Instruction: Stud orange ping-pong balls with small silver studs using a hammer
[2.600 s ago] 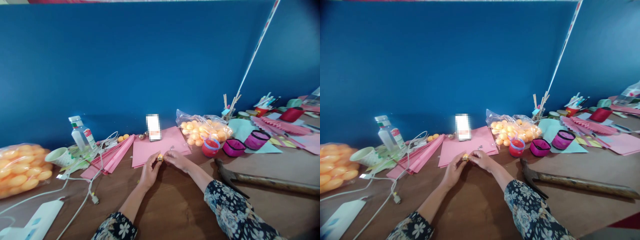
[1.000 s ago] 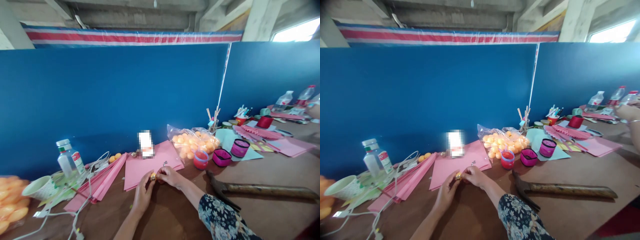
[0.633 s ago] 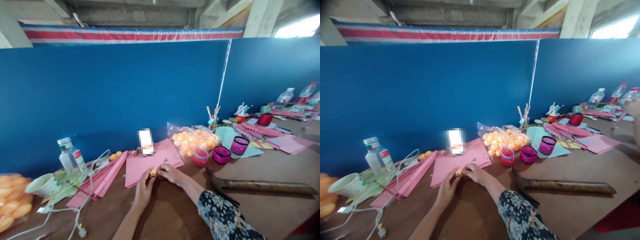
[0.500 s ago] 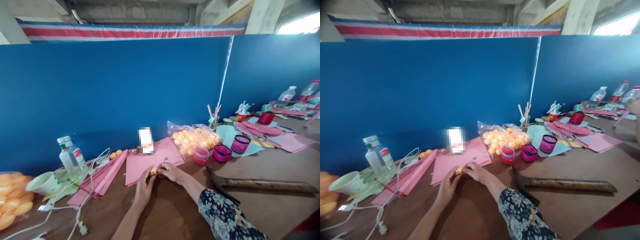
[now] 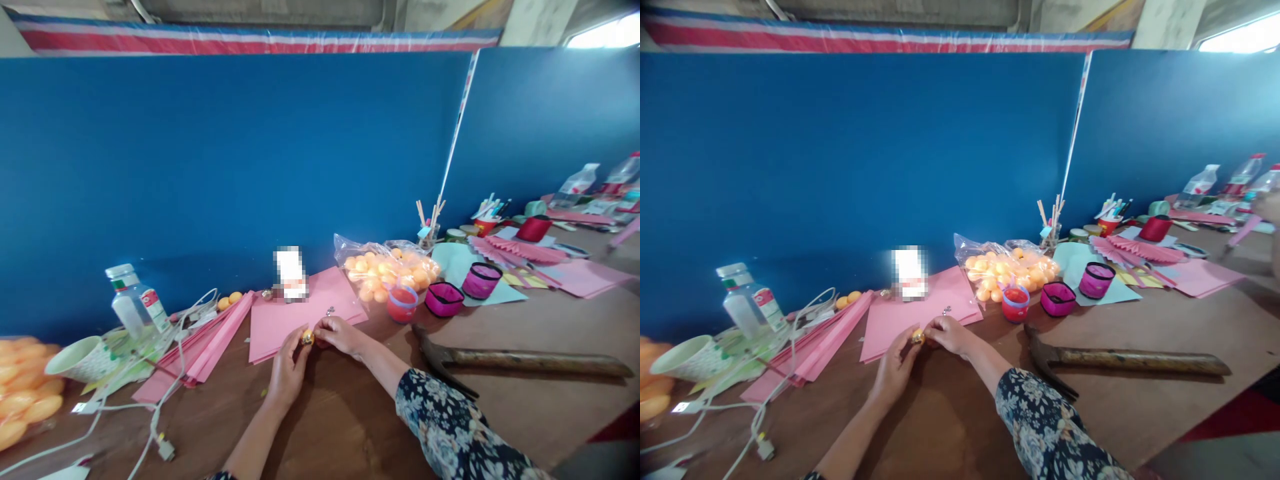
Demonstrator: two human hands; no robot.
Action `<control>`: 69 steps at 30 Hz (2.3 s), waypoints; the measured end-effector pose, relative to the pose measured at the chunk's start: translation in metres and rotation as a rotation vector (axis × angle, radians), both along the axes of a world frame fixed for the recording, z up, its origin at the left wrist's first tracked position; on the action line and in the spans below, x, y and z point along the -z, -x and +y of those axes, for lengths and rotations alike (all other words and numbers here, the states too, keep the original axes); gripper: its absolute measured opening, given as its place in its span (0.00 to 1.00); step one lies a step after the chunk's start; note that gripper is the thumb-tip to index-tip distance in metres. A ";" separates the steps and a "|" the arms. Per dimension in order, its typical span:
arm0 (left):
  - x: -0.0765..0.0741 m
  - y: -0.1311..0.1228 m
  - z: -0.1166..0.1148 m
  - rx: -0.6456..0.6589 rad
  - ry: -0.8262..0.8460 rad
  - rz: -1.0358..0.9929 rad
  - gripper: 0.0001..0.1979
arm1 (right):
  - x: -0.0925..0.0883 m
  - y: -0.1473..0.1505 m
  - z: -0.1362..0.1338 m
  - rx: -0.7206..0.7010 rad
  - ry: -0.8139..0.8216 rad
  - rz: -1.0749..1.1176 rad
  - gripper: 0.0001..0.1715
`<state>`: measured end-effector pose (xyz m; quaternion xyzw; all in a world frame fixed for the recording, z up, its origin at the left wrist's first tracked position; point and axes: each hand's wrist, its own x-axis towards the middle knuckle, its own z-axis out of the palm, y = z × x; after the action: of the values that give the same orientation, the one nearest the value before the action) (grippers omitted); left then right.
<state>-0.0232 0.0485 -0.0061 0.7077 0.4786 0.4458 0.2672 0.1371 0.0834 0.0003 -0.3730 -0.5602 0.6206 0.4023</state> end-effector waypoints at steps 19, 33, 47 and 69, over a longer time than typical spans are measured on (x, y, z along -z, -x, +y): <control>-0.001 -0.005 0.003 -0.122 0.154 -0.207 0.23 | -0.066 -0.063 -0.096 0.132 -0.121 0.088 0.08; 0.008 -0.007 0.006 -0.086 0.078 -0.268 0.23 | -0.035 -0.108 -0.191 0.397 -0.014 0.171 0.08; 0.006 -0.010 0.005 -0.066 0.078 -0.315 0.23 | -0.013 -0.127 -0.269 -0.074 0.163 -0.199 0.09; 0.001 -0.011 0.002 -0.093 0.088 -0.274 0.21 | 0.109 -0.086 -0.305 0.268 0.048 -0.811 0.07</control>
<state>-0.0126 0.0506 -0.0068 0.6048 0.4891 0.5287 0.3398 0.2229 -0.2221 -0.1092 -0.6656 -0.6049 0.3790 0.2177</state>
